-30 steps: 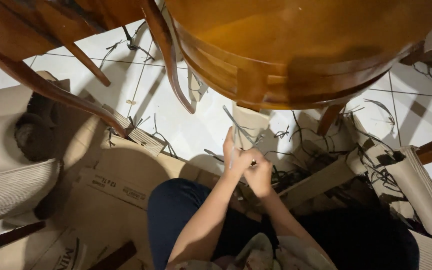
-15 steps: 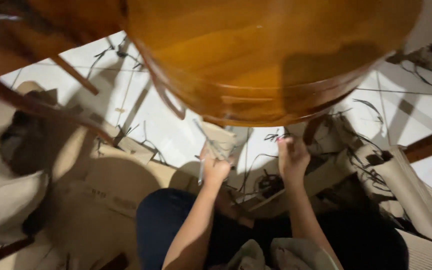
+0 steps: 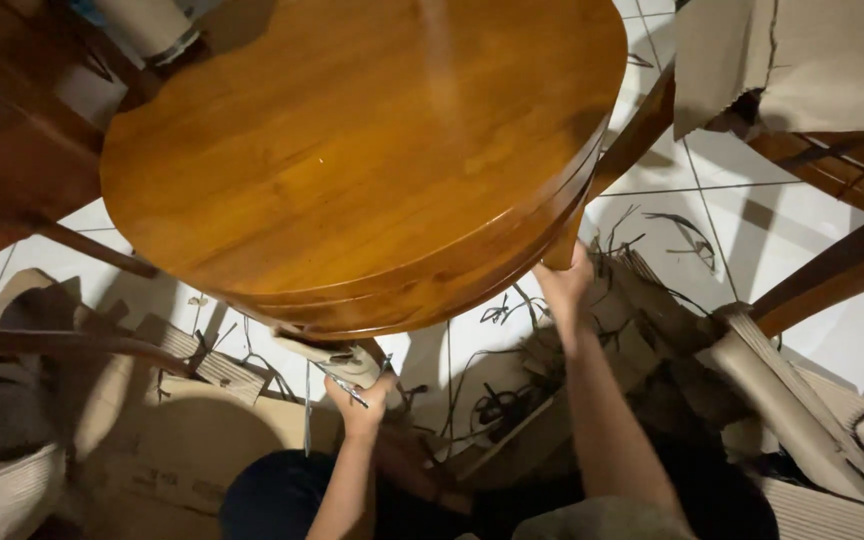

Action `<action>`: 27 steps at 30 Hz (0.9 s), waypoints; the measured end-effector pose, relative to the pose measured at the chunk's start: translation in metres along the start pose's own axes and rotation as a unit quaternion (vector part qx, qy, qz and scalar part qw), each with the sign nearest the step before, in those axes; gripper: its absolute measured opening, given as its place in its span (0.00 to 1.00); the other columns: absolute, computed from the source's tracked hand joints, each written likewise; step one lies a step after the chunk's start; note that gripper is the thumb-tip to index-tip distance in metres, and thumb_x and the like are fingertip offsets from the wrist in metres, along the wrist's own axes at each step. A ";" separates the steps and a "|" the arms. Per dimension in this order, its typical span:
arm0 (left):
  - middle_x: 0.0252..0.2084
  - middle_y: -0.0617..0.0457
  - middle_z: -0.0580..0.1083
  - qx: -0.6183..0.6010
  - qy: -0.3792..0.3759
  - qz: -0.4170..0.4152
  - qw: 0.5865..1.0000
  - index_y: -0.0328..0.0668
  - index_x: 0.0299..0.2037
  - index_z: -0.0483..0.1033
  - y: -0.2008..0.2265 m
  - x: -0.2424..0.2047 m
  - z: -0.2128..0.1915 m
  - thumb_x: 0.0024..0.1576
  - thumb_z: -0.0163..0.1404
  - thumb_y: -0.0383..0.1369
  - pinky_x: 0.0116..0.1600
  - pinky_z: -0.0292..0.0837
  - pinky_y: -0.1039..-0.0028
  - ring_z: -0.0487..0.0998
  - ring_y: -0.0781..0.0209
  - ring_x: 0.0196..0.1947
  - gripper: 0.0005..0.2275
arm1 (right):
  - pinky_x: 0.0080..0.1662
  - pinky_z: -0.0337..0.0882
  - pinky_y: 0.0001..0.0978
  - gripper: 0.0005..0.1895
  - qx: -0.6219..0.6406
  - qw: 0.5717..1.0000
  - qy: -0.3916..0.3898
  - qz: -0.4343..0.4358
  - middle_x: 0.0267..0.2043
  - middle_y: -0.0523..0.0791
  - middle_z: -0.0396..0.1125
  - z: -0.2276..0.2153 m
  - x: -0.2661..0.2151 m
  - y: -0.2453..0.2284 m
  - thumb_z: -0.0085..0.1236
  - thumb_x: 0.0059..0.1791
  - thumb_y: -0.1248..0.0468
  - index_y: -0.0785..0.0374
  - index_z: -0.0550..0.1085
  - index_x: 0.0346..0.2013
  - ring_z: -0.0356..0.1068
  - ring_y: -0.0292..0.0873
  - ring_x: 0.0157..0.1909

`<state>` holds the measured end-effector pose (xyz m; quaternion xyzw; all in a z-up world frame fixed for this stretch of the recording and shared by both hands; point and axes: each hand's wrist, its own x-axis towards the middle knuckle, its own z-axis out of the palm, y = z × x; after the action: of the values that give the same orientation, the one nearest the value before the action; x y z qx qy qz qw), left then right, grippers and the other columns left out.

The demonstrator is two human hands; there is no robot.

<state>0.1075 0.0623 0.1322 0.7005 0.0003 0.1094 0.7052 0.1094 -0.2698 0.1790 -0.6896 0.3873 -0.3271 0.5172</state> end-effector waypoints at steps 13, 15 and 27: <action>0.25 0.50 0.69 -0.048 -0.017 0.089 0.995 0.34 0.25 0.71 0.020 -0.009 -0.023 0.33 0.64 0.18 0.36 0.69 0.62 0.68 0.63 0.28 0.14 | 0.51 0.67 0.52 0.41 0.009 0.992 -0.079 0.094 0.42 0.47 0.71 -0.062 -0.053 -0.022 0.67 0.40 0.63 0.52 0.60 0.66 0.71 0.44 0.46; 0.23 0.52 0.69 -0.045 -0.040 0.092 0.994 0.36 0.22 0.70 0.024 -0.013 -0.025 0.34 0.64 0.20 0.33 0.68 0.65 0.67 0.65 0.27 0.13 | 0.41 0.71 0.39 0.20 0.049 0.999 -0.008 -0.007 0.27 0.47 0.67 -0.064 -0.060 -0.018 0.66 0.33 0.73 0.60 0.78 0.38 0.67 0.40 0.33; 0.20 0.49 0.70 -0.001 -0.097 0.179 0.979 0.39 0.21 0.69 0.013 0.029 -0.008 0.34 0.66 0.29 0.31 0.66 0.60 0.68 0.59 0.21 0.15 | 0.53 0.72 0.44 0.26 0.190 0.977 0.039 -0.089 0.41 0.51 0.71 -0.092 -0.096 -0.019 0.65 0.35 0.82 0.71 0.76 0.48 0.71 0.43 0.46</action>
<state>0.1329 0.0743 0.1496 0.6957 -0.1938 0.1655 0.6716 -0.0119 -0.2252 0.2154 -0.5975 0.2751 -0.4661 0.5916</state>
